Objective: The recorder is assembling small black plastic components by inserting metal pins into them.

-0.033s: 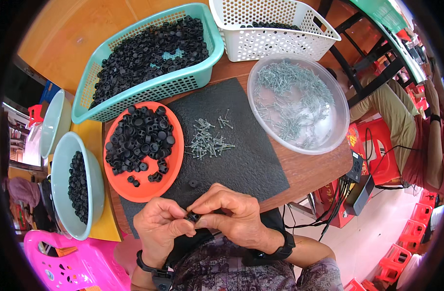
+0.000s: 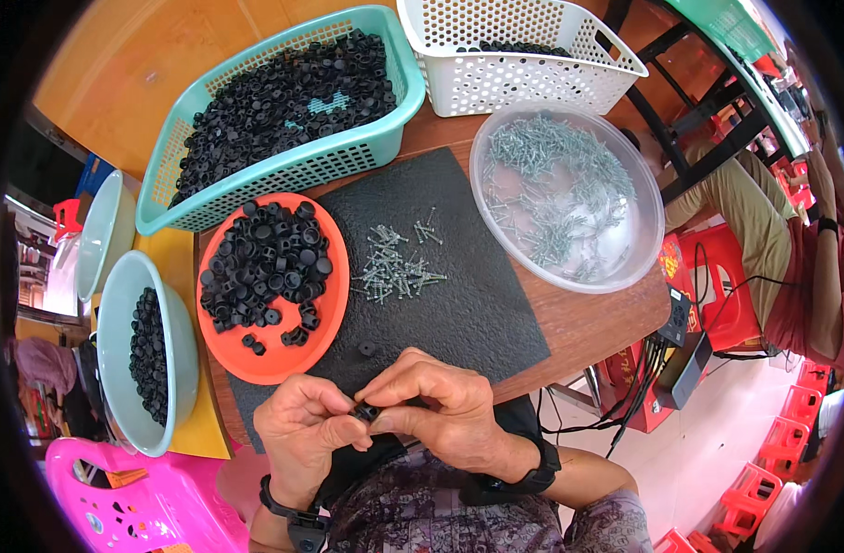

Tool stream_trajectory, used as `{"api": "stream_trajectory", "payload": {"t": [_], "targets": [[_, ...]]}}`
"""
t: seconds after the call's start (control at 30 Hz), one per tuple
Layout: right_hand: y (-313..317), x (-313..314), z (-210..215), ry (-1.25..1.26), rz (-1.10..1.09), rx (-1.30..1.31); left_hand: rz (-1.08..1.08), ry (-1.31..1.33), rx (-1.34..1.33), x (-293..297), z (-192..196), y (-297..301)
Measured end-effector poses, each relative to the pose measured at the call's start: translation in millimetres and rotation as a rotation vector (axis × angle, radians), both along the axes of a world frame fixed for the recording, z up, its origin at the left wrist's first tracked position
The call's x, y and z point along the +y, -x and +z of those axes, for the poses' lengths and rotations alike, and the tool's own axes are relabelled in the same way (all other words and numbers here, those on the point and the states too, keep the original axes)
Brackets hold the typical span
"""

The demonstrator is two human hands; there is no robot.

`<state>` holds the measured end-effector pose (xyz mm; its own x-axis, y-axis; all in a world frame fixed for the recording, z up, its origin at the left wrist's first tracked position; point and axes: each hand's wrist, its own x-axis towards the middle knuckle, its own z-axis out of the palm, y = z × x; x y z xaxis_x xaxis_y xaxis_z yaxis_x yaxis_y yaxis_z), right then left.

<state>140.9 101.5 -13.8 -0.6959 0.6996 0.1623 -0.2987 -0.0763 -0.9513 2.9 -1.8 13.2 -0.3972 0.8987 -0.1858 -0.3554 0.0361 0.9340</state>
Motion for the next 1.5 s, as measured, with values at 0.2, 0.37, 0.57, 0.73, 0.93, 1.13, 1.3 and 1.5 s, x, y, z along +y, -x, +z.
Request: {"api": "stream_trajectory", "payload": {"t": [0.2, 0.37, 0.57, 0.73, 0.93, 1.13, 1.3, 1.5], "targets": [[2, 1, -1, -0.114, -0.031, -0.025, 0.004, 0.018, -0.080, 0, -2, 1], [2, 3, 0, -0.199, -0.049, -0.037, 0.049, 0.035, -0.186, 5, -4, -4], [1, 7, -1, -0.242, -0.048, -0.041, -0.018, 0.055, -0.257, 6, -5, 0], [2, 10, 0, -0.279, -0.048, -0.035, -0.038, 0.032, -0.343, 8, -10, 2], [1, 10, 2, -0.271, -0.037, -0.098, -0.060, 0.046, -0.356, 10, -10, 5], [2, 9, 2, -0.117, -0.034, -0.064, -0.104, 0.081, -0.371, 11, -8, 10], [2, 13, 8, -0.296, -0.009, -0.102, -0.119, 0.120, -0.387, 12, -6, 10], [4, 14, 9, -0.327, -0.020, -0.081, -0.052, 0.028, -0.388, 11, -10, 6]]}}
